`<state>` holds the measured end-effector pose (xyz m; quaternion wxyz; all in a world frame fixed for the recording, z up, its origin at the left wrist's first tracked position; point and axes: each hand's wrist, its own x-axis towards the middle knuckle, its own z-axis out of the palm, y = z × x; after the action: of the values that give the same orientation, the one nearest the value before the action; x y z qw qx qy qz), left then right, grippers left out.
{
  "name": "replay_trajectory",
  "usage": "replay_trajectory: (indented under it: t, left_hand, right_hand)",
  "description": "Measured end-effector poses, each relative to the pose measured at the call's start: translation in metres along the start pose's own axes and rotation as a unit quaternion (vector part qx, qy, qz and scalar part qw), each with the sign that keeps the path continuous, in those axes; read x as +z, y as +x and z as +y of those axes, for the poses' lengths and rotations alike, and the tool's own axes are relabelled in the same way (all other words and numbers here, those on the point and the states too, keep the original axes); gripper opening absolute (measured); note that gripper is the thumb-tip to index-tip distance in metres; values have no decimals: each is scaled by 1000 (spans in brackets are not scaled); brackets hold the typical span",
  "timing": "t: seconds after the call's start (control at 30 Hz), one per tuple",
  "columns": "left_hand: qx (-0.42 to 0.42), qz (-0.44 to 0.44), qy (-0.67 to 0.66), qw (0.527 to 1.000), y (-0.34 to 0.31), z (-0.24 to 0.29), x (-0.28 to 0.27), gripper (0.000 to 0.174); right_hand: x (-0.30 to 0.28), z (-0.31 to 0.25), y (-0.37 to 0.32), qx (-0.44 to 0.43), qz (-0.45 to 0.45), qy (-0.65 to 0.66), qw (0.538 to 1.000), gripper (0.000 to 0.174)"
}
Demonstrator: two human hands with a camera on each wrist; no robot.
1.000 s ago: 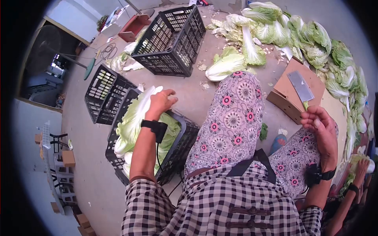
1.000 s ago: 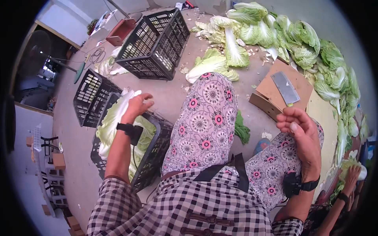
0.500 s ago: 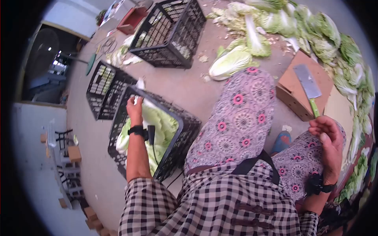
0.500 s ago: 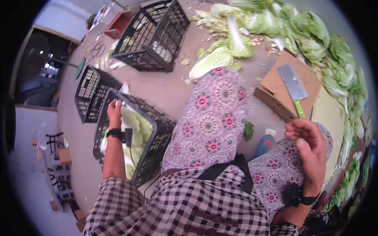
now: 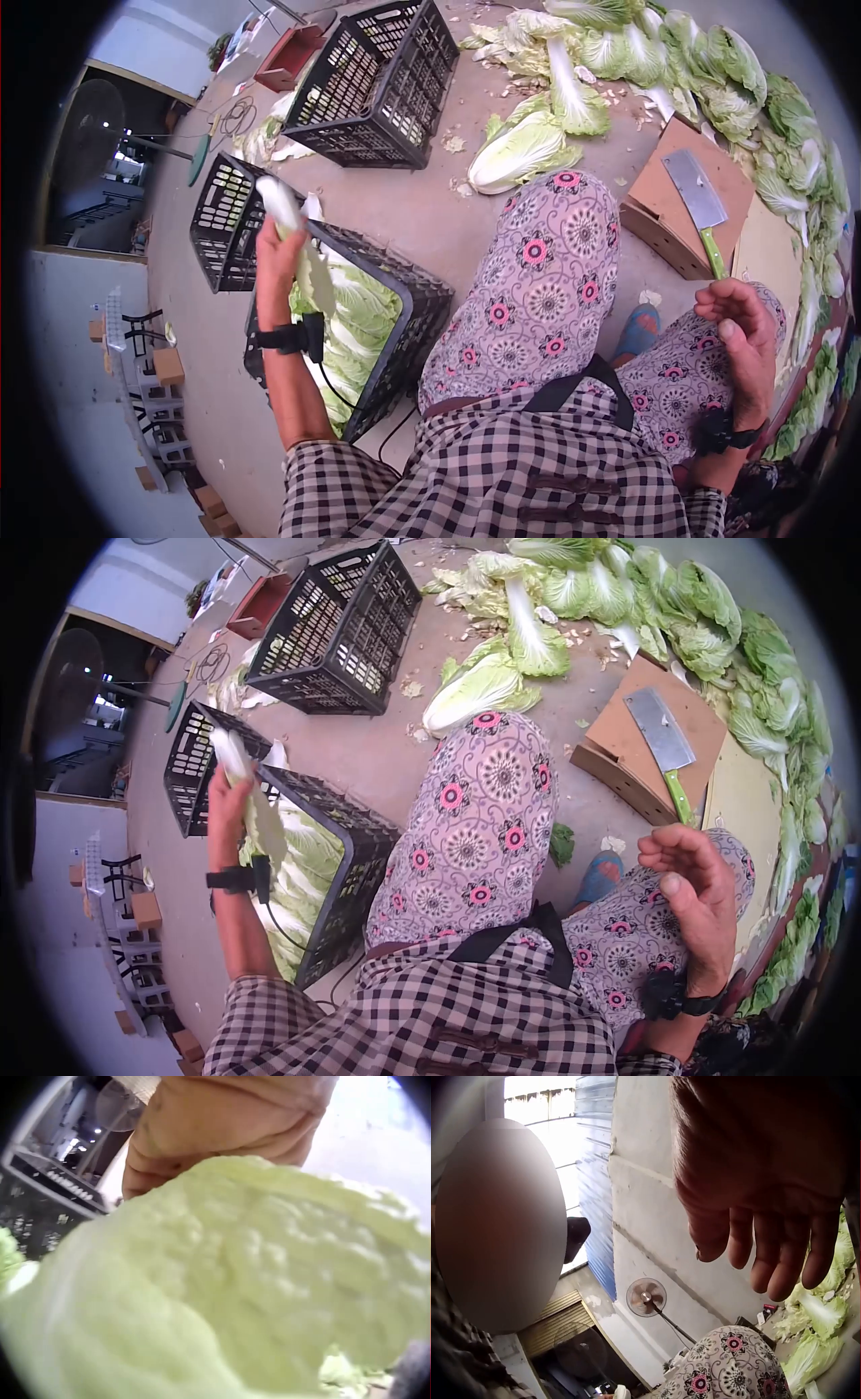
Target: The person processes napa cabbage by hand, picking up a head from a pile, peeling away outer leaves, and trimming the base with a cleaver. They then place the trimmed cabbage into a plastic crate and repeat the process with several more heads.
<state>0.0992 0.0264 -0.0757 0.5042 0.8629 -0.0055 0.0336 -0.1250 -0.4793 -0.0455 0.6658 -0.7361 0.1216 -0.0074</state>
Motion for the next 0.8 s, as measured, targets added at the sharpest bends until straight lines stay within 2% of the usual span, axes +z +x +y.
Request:
replay_trajectory:
  t: [0.03,0.07,0.13,0.17,0.2,0.23,0.27,0.33,0.4,0.43,0.47,0.5,0.53,0.57,0.63,0.67,0.73,0.8]
  left_hand:
    - [13,-53,-18,998,6,37,18,33]
    - [20,-130,-53,990,15,56,34,36]
    - [72,-287,-43,954,45,88,76,44]
    - [93,-304,-10,948,61,101,103,45]
    - [192,-273,77,940,89,106,127,42]
    - [181,-227,15,957,118,113,153,34]
    - [201,-154,-99,962,154,120,178,37]
    - [191,-108,-305,927,220,123,205,57]
    - [160,-22,-158,974,255,71,248,67]
    - [202,-31,-15,979,263,24,275,75]
    - [239,-42,126,962,261,-20,288,82]
    - [182,-141,184,956,243,-44,301,95]
    - [121,-185,284,933,241,-101,320,102]
    - [36,-230,347,908,229,-131,332,111]
    - [31,-315,335,888,198,-157,336,122]
    - [-27,-341,136,930,189,-172,337,123]
    - [-51,-323,146,934,181,-157,332,113]
    - [-36,-324,217,920,178,-123,324,98]
  right_hand:
    - [-1,1,1,3,-5,0,1000,49]
    - [-2,1,1,5,-8,2,1000,50]
    - [-1,0,2,12,-9,19,1000,49]
    - [-1,-1,2,18,-7,23,1000,49]
    - [-1,-1,3,25,-3,25,999,48]
    - [-2,-2,4,29,0,33,999,47]
    - [-2,-2,4,39,14,33,999,48]
    - [-3,0,1,58,43,32,997,48]
    - [-6,3,-2,60,67,41,995,51]
    - [-6,4,-4,63,83,51,993,52]
    - [4,-8,-10,72,101,60,990,52]
    - [7,-12,-9,81,117,67,988,52]
    - [8,-14,-10,92,131,69,985,52]
    - [10,-15,-11,100,142,70,982,52]
    - [13,-18,-10,115,156,73,978,51]
    - [15,-20,-8,122,159,72,977,51]
    - [17,-23,-4,129,162,73,976,50]
    - [16,-22,-2,130,156,61,977,50]
